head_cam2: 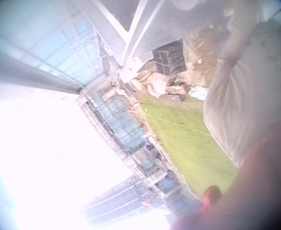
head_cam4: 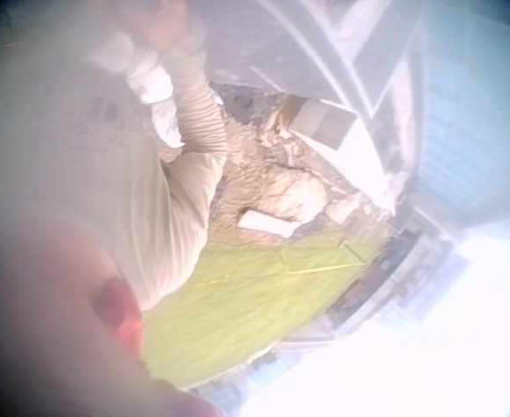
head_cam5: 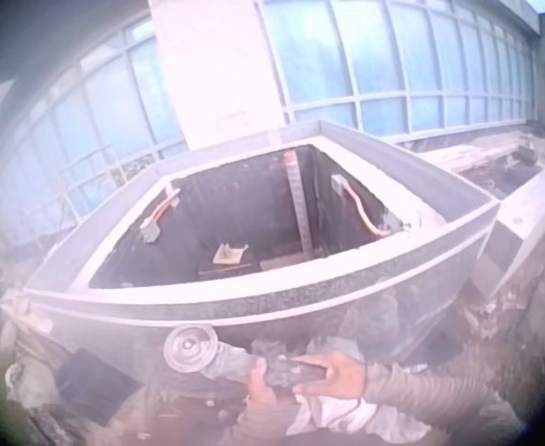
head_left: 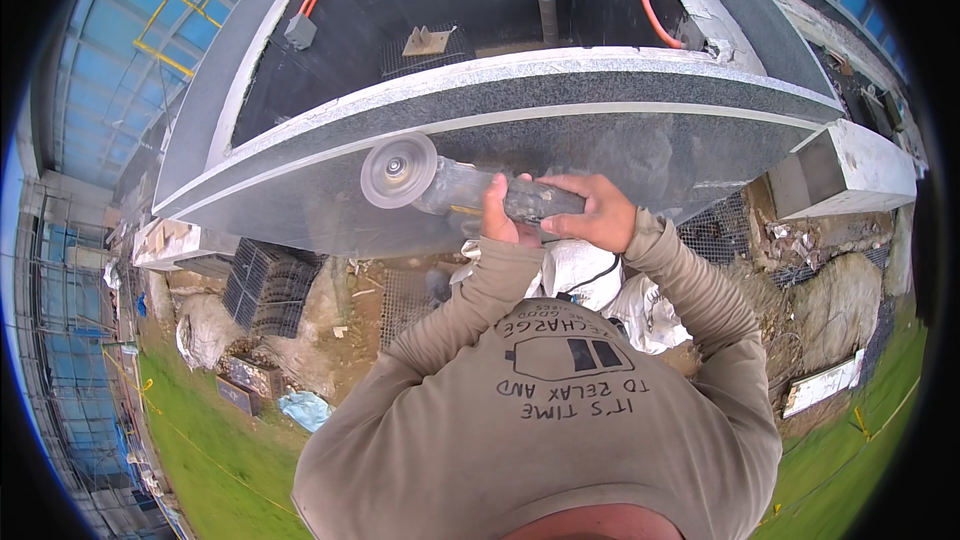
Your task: The person uses an angle grinder to smooth the edge of a large curved stone slab. The person holds the tool with both hands and moves it along the curved edge, generating dust. The person briefly pauses to adjust the tool cord before resuming the grinding.
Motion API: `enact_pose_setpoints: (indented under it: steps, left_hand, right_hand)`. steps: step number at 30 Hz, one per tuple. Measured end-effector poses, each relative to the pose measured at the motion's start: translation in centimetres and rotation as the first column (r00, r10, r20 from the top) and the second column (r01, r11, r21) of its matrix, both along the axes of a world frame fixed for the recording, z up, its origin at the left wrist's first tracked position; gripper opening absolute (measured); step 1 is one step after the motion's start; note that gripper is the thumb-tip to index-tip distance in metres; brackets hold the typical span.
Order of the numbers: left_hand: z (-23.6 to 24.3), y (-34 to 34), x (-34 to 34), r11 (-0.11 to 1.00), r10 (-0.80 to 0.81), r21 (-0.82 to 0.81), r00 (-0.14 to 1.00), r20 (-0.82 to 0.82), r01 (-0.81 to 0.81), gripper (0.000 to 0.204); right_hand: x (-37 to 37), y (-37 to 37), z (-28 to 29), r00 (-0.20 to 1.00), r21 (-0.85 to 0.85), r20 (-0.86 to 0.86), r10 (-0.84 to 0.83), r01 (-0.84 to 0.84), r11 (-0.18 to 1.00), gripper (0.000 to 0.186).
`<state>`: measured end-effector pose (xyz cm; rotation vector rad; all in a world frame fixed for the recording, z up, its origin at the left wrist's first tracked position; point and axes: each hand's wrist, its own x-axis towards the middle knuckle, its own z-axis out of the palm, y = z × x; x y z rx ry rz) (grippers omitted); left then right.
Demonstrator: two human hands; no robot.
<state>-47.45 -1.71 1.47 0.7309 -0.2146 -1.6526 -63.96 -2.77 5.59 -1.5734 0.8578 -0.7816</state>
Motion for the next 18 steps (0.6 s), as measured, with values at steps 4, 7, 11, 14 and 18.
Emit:
enact_pose_setpoints:
  steps: [4,7,11,14,18]
  left_hand:
    - [-0.6,-0.42,-0.17,0.999,0.044,-0.015,0.999,-0.001,-0.044,0.042]
    - [-0.72,-0.4,-0.28,0.999,0.043,-0.013,0.999,0.002,-0.043,0.042]
    - [-0.67,-0.35,-0.39,0.999,0.027,-0.026,1.0,-0.003,-0.027,0.042]
    - [-0.66,-0.4,-0.48,1.0,0.021,-0.016,1.0,-0.016,-0.021,0.042]
    - [-0.73,-0.41,-0.5,1.0,-0.011,-0.029,1.0,-0.015,0.01,0.041]
  right_hand:
    - [-0.03,0.15,0.38,1.0,0.049,0.006,0.001,-0.001,0.999,0.059]
    - [-0.08,0.21,0.51,0.999,0.102,0.034,-0.003,-0.001,0.995,0.059]
    - [-0.36,0.08,0.46,1.0,0.085,-0.006,0.009,-0.008,0.996,0.059]
    - [-0.44,0.01,0.31,1.0,0.104,-0.008,0.0,0.001,0.995,0.058]
    - [-0.52,-0.06,0.16,1.0,0.047,0.017,-0.002,0.001,0.999,0.058]
